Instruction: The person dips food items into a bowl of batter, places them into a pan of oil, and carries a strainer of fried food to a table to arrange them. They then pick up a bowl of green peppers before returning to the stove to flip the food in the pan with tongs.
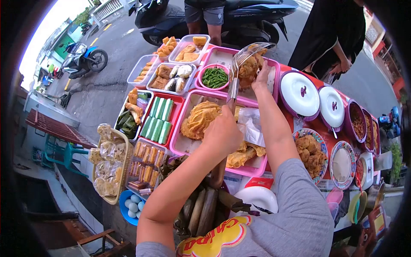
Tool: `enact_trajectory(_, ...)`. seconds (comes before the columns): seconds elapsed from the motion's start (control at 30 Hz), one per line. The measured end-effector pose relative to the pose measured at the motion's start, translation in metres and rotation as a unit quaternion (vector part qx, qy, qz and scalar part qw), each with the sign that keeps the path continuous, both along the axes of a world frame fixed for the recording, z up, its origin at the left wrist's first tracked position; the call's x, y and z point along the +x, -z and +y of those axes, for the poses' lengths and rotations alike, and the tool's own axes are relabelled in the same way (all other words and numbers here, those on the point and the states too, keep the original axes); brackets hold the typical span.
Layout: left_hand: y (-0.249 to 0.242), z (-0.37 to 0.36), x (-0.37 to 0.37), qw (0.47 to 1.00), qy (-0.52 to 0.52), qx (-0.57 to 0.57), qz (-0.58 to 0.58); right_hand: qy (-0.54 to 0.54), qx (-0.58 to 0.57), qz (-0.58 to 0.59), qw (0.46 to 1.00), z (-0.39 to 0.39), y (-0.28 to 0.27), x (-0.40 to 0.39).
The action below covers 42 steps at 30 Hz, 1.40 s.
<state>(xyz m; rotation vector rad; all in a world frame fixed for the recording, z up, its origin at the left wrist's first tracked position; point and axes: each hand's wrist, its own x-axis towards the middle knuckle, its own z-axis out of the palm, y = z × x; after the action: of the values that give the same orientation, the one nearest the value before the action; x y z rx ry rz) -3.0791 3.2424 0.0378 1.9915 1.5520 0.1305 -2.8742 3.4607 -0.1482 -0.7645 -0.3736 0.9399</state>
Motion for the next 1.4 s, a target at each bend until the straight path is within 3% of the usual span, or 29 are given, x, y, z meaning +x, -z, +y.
enact_trajectory(0.1, 0.010, -0.006, -0.001, 0.997, 0.024, 0.055, 0.040, 0.005, -0.016, 0.102, 0.995, -0.005, 0.007, 0.003)
enact_trajectory(0.17, 0.019, -0.012, 0.000, 0.995, 0.022, 0.078, 0.057, 0.039, -0.202, 0.085, 0.975, -0.020, 0.003, -0.001)
enact_trajectory(0.3, 0.031, -0.015, 0.003, 0.990, 0.027, 0.101, 0.095, 0.078, -0.240, 0.057, 0.966, -0.034, 0.023, 0.007)
enact_trajectory(0.37, 0.035, -0.013, 0.002, 0.990, 0.025, 0.103, 0.092, 0.160, -0.313, -0.113, 0.929, -0.037, 0.032, 0.013)
enact_trajectory(0.47, 0.031, -0.012, 0.001, 0.988, 0.017, 0.118, 0.093, 0.194, -0.360, -0.077, 0.909, -0.055, -0.007, 0.007)
enact_trajectory(0.6, 0.023, -0.012, -0.005, 0.992, -0.006, 0.115, 0.051, 0.202, -0.355, -0.115, 0.905, -0.083, -0.041, -0.015)
enact_trajectory(0.67, 0.022, -0.013, -0.009, 0.991, -0.012, 0.128, 0.031, 0.146, -0.380, -0.234, 0.883, -0.088, -0.031, -0.019)
enact_trajectory(0.73, 0.021, -0.013, -0.013, 0.990, -0.020, 0.139, 0.013, 0.147, -0.318, -0.226, 0.909, -0.083, -0.013, -0.011)
enact_trajectory(0.8, 0.019, -0.009, -0.016, 0.991, -0.038, 0.120, -0.043, 0.074, -0.171, 0.013, 0.982, -0.069, 0.003, 0.000)
enact_trajectory(0.83, 0.020, -0.008, -0.018, 0.991, -0.039, 0.121, -0.044, 0.070, -0.135, 0.038, 0.988, -0.071, 0.008, 0.000)
enact_trajectory(0.97, 0.021, -0.008, -0.022, 0.983, -0.029, 0.144, -0.105, 0.126, -0.180, -0.060, 0.974, -0.056, 0.026, 0.003)
enact_trajectory(1.03, 0.017, -0.011, -0.023, 0.985, -0.032, 0.131, -0.111, 0.157, -0.388, -0.212, 0.883, -0.069, -0.016, -0.009)
enact_trajectory(1.07, 0.013, -0.012, -0.024, 0.989, -0.041, 0.084, -0.118, 0.158, -0.389, -0.212, 0.882, -0.077, -0.025, -0.017)
enact_trajectory(1.1, 0.011, -0.012, -0.024, 0.990, -0.051, 0.038, -0.126, 0.235, -0.358, -0.409, 0.806, -0.086, -0.031, -0.026)
enact_trajectory(1.13, 0.012, -0.012, -0.025, 0.990, -0.052, 0.038, -0.126, 0.299, -0.307, -0.583, 0.690, -0.090, -0.036, -0.033)
enact_trajectory(1.17, 0.014, -0.013, -0.025, 0.987, -0.054, 0.049, -0.142, 0.212, -0.303, -0.643, 0.670, -0.089, -0.042, -0.038)
enact_trajectory(1.2, 0.017, -0.014, -0.027, 0.984, -0.056, 0.059, -0.158, 0.210, -0.303, -0.644, 0.671, -0.089, -0.041, -0.042)
enact_trajectory(1.27, 0.022, -0.013, -0.029, 0.979, -0.067, 0.061, -0.184, 0.018, -0.197, -0.768, 0.609, -0.090, -0.041, -0.046)
enact_trajectory(1.3, 0.021, -0.012, -0.031, 0.972, -0.077, 0.066, -0.212, 0.018, -0.196, -0.768, 0.609, -0.091, -0.043, -0.045)
enact_trajectory(1.4, 0.014, -0.013, -0.043, 0.963, -0.103, 0.055, -0.242, 0.081, -0.301, -0.858, 0.408, -0.101, -0.049, -0.033)
